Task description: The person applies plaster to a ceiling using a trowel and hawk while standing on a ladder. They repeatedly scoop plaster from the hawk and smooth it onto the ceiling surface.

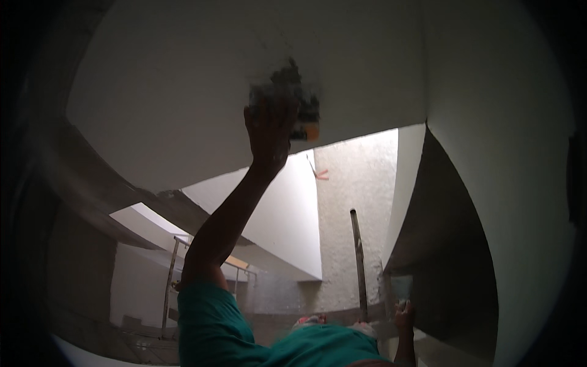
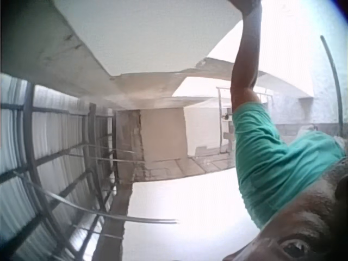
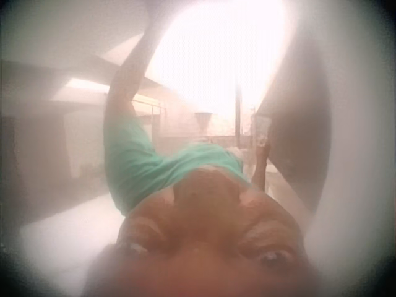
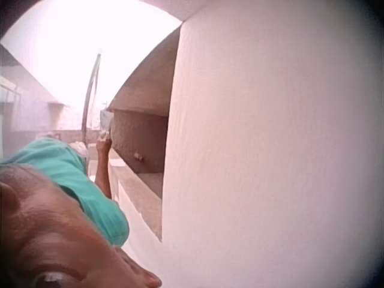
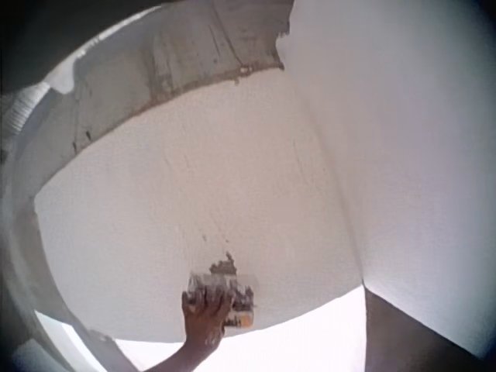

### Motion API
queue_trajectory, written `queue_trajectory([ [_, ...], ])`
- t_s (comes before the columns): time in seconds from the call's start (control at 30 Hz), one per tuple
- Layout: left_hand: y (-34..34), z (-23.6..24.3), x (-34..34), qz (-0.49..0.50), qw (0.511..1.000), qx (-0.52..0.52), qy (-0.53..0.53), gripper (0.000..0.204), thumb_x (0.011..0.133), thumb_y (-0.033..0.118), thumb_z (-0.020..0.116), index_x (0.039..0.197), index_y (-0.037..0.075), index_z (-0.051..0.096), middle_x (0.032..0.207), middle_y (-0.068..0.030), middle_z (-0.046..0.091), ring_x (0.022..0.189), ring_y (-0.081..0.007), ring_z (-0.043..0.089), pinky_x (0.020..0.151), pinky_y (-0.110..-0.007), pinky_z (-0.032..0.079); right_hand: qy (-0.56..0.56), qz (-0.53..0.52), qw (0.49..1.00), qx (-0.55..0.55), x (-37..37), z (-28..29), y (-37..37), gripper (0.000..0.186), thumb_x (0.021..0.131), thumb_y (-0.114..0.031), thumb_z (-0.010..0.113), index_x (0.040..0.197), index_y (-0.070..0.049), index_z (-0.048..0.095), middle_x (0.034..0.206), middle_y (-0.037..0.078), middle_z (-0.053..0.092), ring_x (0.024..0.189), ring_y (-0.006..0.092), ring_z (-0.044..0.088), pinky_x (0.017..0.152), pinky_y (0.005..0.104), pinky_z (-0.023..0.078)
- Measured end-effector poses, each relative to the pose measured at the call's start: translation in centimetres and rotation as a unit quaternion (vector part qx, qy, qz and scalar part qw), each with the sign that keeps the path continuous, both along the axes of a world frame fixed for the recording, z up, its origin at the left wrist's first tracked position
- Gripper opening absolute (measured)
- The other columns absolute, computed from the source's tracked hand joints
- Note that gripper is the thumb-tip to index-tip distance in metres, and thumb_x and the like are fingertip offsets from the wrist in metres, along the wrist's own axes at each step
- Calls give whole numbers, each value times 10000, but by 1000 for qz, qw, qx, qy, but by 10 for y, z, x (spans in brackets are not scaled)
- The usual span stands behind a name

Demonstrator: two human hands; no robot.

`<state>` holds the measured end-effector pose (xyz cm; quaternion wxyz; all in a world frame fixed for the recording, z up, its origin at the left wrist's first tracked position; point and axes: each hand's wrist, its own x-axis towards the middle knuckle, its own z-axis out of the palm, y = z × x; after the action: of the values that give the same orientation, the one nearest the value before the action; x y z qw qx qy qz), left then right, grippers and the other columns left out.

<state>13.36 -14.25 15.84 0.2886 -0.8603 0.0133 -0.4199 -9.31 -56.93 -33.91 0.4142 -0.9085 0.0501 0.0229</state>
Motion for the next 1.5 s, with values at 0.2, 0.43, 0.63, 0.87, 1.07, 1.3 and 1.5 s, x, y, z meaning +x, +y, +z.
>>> queue_trajectory([
  [0.2, 15, 167, -8, -67, 985, 89, -132, 701, 757, 69, 669, 1390, 281, 455, 1472, -28, 415, 1360, -334, 360, 1031, -670, 242, 36, -8, 999, -32, 4, 25, 12, 292, 793, -147, 683, 967, 58, 571, 947, 282, 613, 939, 486, 583, 791, 493, 466],
  [0.43, -6, 393, 30, -65, 967, 115, -219, 597, 818, 42, 463, 1383, 234, 488, 1414, -96, 493, 1299, -327, 449, 1067, -627, 262, 22, 1, 999, 24, 6, 20, 23, 272, 763, -149, 704, 891, 43, 562, 854, 269, 615, 848, 489, 594, 714, 506, 463],
  [0.63, -34, 414, 34, 31, 987, 32, -152, 597, 808, 51, 470, 1375, 238, 490, 1340, -133, 546, 1241, -319, 503, 1019, -581, 372, 64, 19, 997, 40, -7, 41, 17, 273, 787, -146, 688, 919, 57, 562, 865, 282, 606, 866, 475, 603, 722, 484, 470],
  [0.87, -34, 361, 23, 52, 995, 10, -87, 569, 810, 39, 487, 1349, 219, 519, 1302, -137, 576, 1171, -325, 554, 925, -529, 457, 81, 8, 995, 59, -2, 41, 13, 207, 768, -91, 684, 873, 39, 561, 806, 275, 604, 822, 479, 595, 697, 511, 466],
  [1.07, 7, 272, 27, 13, 989, 93, -117, 516, 807, 43, 511, 1312, 140, 557, 1294, -117, 593, 1128, -311, 587, 895, -536, 454, 59, 30, 998, 21, 6, 58, 11, 335, 815, -183, 680, 979, 86, 569, 937, 291, 609, 941, 471, 596, 785, 486, 466],
  [1.3, -12, 129, 15, 21, 991, 74, -108, 606, 779, 37, 512, 1375, 145, 499, 1340, -158, 548, 1218, -328, 519, 1003, -603, 354, 22, 43, 999, 2, 1, 32, -8, 319, 815, -183, 684, 968, 72, 569, 946, 295, 607, 948, 488, 584, 796, 481, 465],
  [1.5, 5, -14, 14, 18, 997, -36, -64, 898, 687, 145, 738, 1477, 273, 331, 1507, -53, 365, 1346, -440, 327, 981, -682, 287, -16, 54, 998, -31, -4, 28, -11, 344, 816, -178, 691, 1023, 71, 576, 978, 302, 610, 974, 484, 586, 819, 478, 467],
])
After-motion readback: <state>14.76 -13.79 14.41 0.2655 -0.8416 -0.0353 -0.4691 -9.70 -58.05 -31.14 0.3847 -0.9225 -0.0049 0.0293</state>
